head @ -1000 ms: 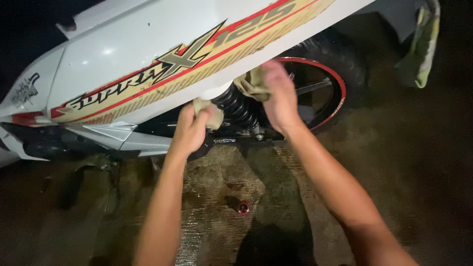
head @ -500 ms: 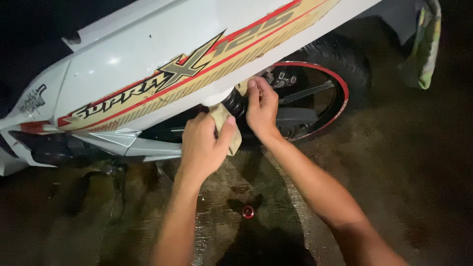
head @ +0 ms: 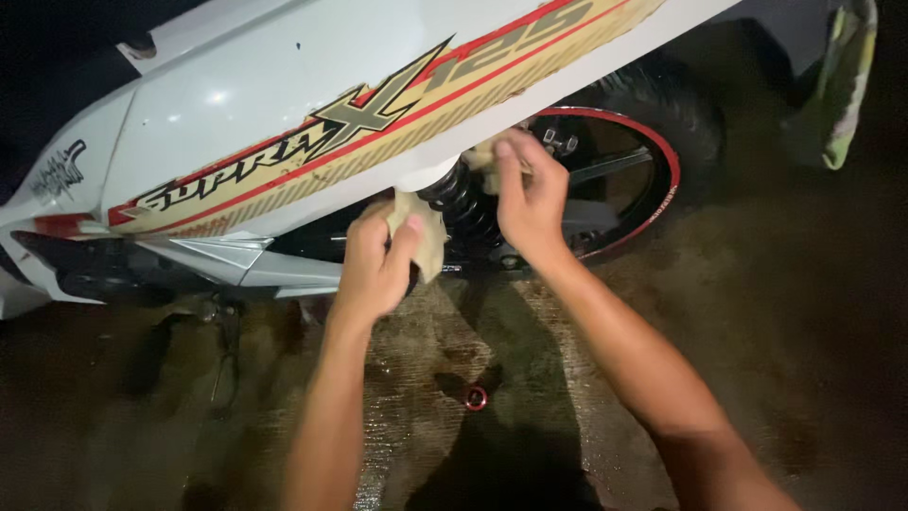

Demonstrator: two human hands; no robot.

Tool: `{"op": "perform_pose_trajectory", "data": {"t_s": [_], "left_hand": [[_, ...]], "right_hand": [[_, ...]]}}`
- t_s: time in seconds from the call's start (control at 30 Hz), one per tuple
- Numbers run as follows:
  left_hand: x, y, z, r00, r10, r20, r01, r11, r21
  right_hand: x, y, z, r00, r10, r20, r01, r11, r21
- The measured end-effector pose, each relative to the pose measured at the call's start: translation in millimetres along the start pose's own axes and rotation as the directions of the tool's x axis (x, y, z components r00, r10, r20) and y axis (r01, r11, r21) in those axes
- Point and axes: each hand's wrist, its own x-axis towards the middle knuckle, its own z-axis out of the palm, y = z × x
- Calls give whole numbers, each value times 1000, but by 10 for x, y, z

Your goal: The person cleans the lower side panels and rear suspension of a white motorcycle using a yellow cloth and a red spray bottle. They repeatedly apply the cleaning solution and wipe the surfaces, focusing on the area around the foot pegs and the rear shock absorber.

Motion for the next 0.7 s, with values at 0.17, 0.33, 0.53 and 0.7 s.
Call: {"op": "perform_pose_trajectory", "data": {"t_s": [0.17,0.33,0.53,0.7], "left_hand": [[-132,455,53,991,131,-37,-132,991,0],[40,438,101,988,115,-101,-85,961,264],[157,384,117,970,-217,-111,243,884,398],[149,116,44,975,-166,-151,204,933,295]], "right_hand": [[212,271,149,952,234,198,-233,972,-27],[4,70,115,996,79,-30,-76,993,92],[-123,-380,30,986,-110,-129,90,984,-157],[-208,-473,-40,890,-454,-39,416,844,-338]]}}
